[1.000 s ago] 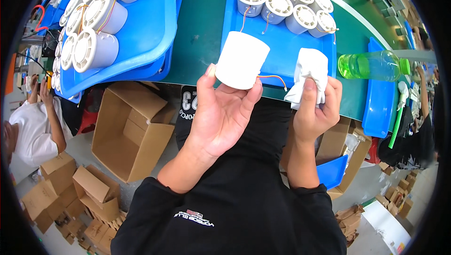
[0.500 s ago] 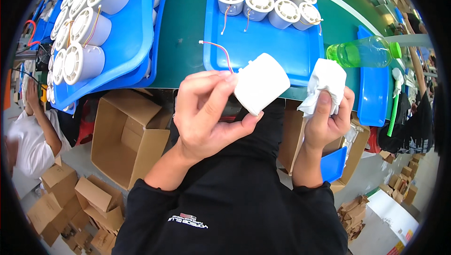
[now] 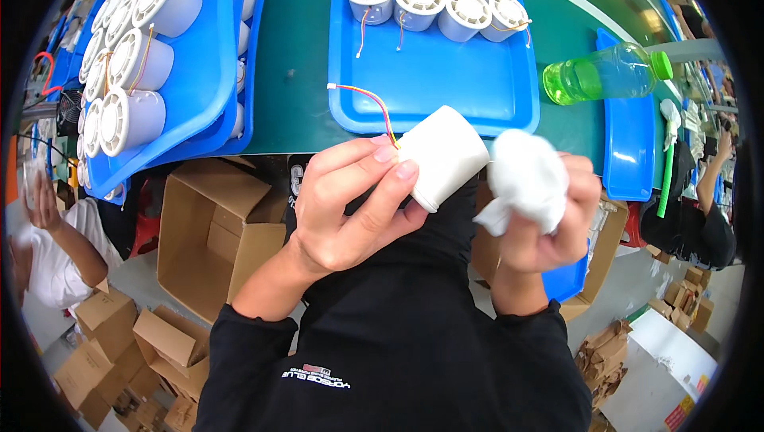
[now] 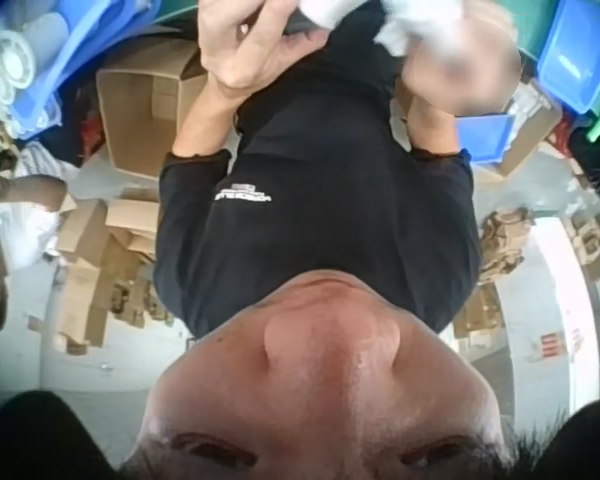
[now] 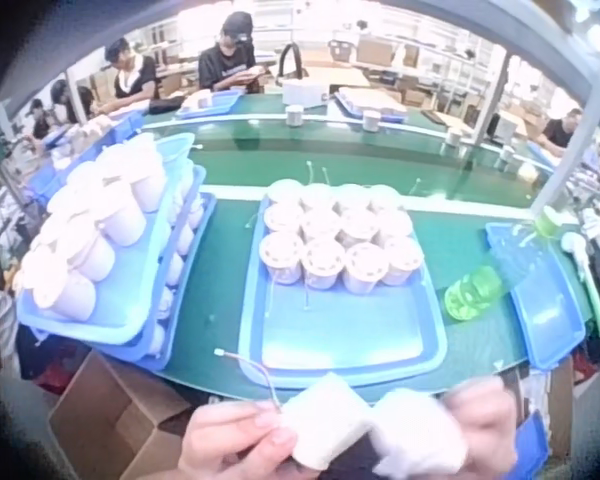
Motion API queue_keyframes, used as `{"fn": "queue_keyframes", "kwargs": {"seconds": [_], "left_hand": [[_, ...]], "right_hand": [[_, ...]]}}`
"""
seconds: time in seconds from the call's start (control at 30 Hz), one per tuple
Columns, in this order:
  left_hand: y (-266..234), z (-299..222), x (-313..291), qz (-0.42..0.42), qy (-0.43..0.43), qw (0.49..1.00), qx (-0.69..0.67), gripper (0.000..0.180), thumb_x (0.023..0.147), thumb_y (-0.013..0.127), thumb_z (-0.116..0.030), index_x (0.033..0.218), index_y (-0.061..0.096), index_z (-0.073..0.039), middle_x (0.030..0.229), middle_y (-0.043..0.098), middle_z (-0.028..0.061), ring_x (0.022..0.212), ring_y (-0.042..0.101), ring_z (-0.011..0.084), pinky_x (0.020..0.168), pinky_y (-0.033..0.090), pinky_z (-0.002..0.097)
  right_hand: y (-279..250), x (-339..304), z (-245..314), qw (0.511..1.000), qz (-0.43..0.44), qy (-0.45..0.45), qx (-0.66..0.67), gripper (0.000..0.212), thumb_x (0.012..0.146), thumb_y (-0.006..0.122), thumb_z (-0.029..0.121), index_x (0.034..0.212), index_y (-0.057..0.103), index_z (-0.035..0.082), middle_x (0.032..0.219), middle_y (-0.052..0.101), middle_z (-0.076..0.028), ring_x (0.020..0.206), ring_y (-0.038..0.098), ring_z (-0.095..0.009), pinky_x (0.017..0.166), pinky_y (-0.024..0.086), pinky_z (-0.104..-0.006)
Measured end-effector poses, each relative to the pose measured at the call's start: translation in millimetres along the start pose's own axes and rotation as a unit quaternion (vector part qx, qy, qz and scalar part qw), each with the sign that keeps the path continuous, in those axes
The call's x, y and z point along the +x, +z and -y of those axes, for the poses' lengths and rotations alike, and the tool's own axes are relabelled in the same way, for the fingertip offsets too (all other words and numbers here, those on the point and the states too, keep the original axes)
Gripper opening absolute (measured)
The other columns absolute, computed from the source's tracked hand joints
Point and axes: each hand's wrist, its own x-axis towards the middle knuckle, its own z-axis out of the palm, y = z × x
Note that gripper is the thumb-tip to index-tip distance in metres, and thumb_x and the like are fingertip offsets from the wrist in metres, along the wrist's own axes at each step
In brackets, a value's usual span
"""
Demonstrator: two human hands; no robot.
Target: Wiping and cleaning cylindrical electronic components at an assembly line.
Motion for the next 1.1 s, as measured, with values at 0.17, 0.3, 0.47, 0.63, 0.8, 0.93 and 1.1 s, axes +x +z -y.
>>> {"fn": "queue_keyframes", "kwargs": {"seconds": [0.17,0.3,0.47,0.63,0.8,0.93,1.1], "left_hand": [[0,-1,-2,0.0,0.011,1.0,0.003,0.05,0.057,0.081,0.002,0.105,0.067,0.002,0.108,0.057,0.0125,0.09,0.062,0.0296,0.073,0.057,0.0339],[-3,0,-5,0.011,0.014,1.0,0.008,0.05,0.056,0.081,0.002,0.103,0.067,0.002,0.108,0.057,0.013,0.09,0.062,0.0296,0.074,0.057,0.0339],[-2,2,-2,0.017,0.016,1.0,0.01,0.049,0.056,0.082,0.0,0.103,0.068,0.001,0.11,0.056,0.0135,0.092,0.062,0.0295,0.074,0.057,0.0342],[2,4,0,0.009,0.084,0.996,0.023,0.033,0.069,0.077,0.001,0.101,0.07,0.0,0.106,0.059,0.0115,0.092,0.063,0.0282,0.074,0.058,0.0322],[-2,7,-2,0.045,0.105,0.993,0.032,0.029,0.071,0.076,0.002,0.099,0.071,-0.002,0.103,0.06,0.0093,0.093,0.063,0.0259,0.076,0.059,0.0304],[1,10,-4,0.023,0.11,0.993,0.028,0.029,0.07,0.076,0.002,0.098,0.071,-0.002,0.104,0.059,0.0093,0.092,0.063,0.0261,0.075,0.059,0.0309],[4,13,-1,0.006,0.126,0.991,0.035,0.031,0.068,0.077,0.001,0.098,0.07,-0.002,0.105,0.059,0.0101,0.092,0.063,0.0274,0.074,0.059,0.0322]], "right_hand": [[18,21,6,0.997,0.071,-0.032,-0.023,0.039,0.055,0.082,0.004,0.092,0.069,0.004,0.083,0.056,-0.005,0.07,0.052,-0.023,0.059,0.042,-0.0333],[17,24,-14,0.991,0.011,0.062,-0.122,0.031,0.06,0.077,-0.005,0.088,0.067,0.0,0.082,0.058,-0.009,0.07,0.055,-0.023,0.059,0.044,-0.0318],[11,30,-9,0.987,-0.05,0.072,-0.138,0.03,0.061,0.078,-0.005,0.089,0.067,0.0,0.082,0.058,-0.009,0.067,0.054,-0.021,0.057,0.043,-0.03],[22,41,3,0.997,0.075,0.017,0.017,0.031,0.059,0.08,-0.002,0.087,0.068,0.002,0.079,0.057,-0.007,0.067,0.052,-0.021,0.056,0.042,-0.0298],[26,46,-20,0.988,0.072,0.059,-0.124,0.027,0.063,0.078,-0.002,0.088,0.069,0.003,0.077,0.057,-0.008,0.068,0.055,-0.023,0.056,0.043,-0.0318],[15,45,-31,0.983,0.024,0.146,-0.112,0.019,0.07,0.077,-0.002,0.087,0.068,-0.002,0.078,0.06,-0.01,0.067,0.058,-0.02,0.057,0.044,-0.028],[5,36,-34,0.981,0.008,0.163,-0.104,0.019,0.072,0.076,-0.002,0.088,0.068,-0.004,0.08,0.061,-0.009,0.069,0.058,-0.017,0.059,0.044,-0.026]]}}
